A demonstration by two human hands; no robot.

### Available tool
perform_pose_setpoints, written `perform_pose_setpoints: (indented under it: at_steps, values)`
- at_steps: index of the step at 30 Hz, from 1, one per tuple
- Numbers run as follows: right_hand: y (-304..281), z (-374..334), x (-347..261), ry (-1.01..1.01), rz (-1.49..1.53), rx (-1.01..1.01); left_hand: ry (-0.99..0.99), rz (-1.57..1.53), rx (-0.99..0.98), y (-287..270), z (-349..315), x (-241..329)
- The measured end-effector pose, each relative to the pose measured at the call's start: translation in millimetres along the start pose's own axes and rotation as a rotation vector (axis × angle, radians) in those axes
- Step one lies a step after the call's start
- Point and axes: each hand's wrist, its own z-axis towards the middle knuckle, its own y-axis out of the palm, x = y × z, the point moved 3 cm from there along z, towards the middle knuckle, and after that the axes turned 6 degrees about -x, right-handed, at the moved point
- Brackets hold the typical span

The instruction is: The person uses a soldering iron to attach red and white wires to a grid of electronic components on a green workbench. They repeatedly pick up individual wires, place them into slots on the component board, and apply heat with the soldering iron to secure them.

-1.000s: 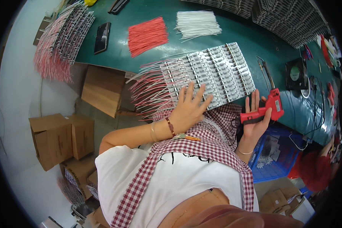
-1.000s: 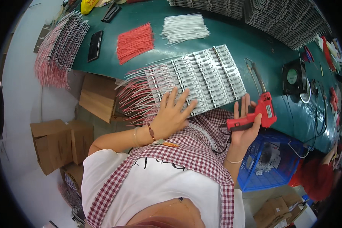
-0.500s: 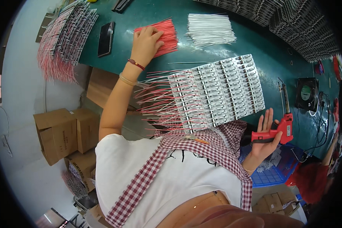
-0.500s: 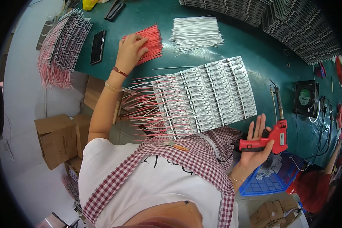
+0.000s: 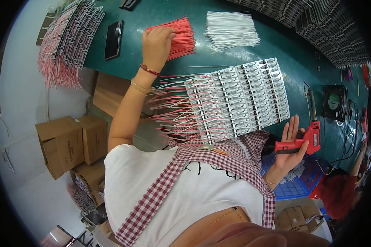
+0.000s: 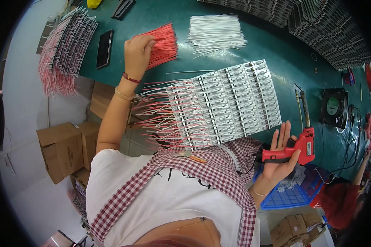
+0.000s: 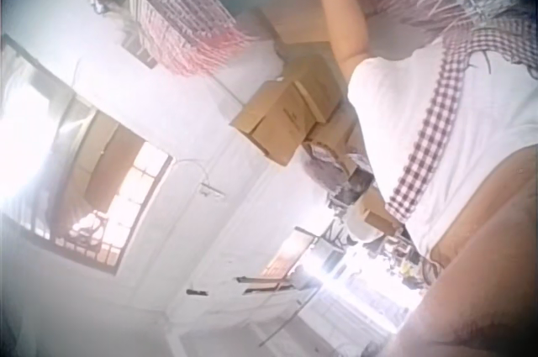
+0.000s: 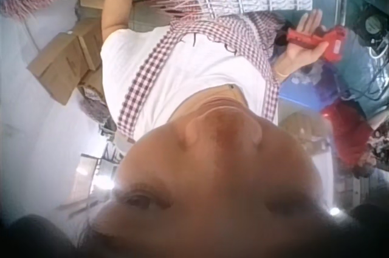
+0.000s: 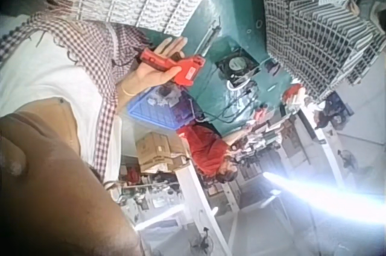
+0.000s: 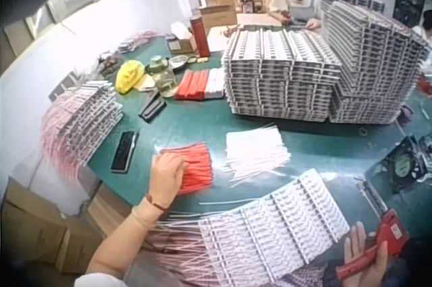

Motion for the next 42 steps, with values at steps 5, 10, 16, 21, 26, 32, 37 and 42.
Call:
perform_pose_setpoints:
  at_steps: [5,10,16,21,26,32,37,42]
  values:
    - [-2.2,-1.8,-1.6,-0.008,-0.003,0.017,0.086,0.053,-0.051,-2.4,2.3,5.3]
    - [-4.5,-2.6,-1.7,-0.001,0.029,0.008,0.048,0.101,-0.059,6.4,-4.5,6.4]
    - [-8.4,-6.7,-5.6,-0.016,0.048,0.02,0.008,0.07,0.036,-2.2,0.9,2.1]
    - [-7.9,-8.9,-7.7,-0.021,0.071,-0.003,-0.29,-0.636,0.275,-46.0,11.2,35.6]
    - [-6.7,-7.7,-5.3,0.001,0.057,-0.005,-0.471,-1.282,0.397,-8.6,-0.7,64.9]
    - [-2.1,-10.8,-5.2,0.007,0.075,-0.012,-0.441,-1.257,0.309,14.0,-16.1,73.0]
    - [-0.8,-12.1,-2.7,0.013,0.076,0.001,-0.357,-1.22,0.243,6.5,-15.5,71.9]
    - [3.1,-14.5,-2.2,0.032,-0.072,0.008,-0.493,-1.34,0.141,-12.8,-9.7,83.9]
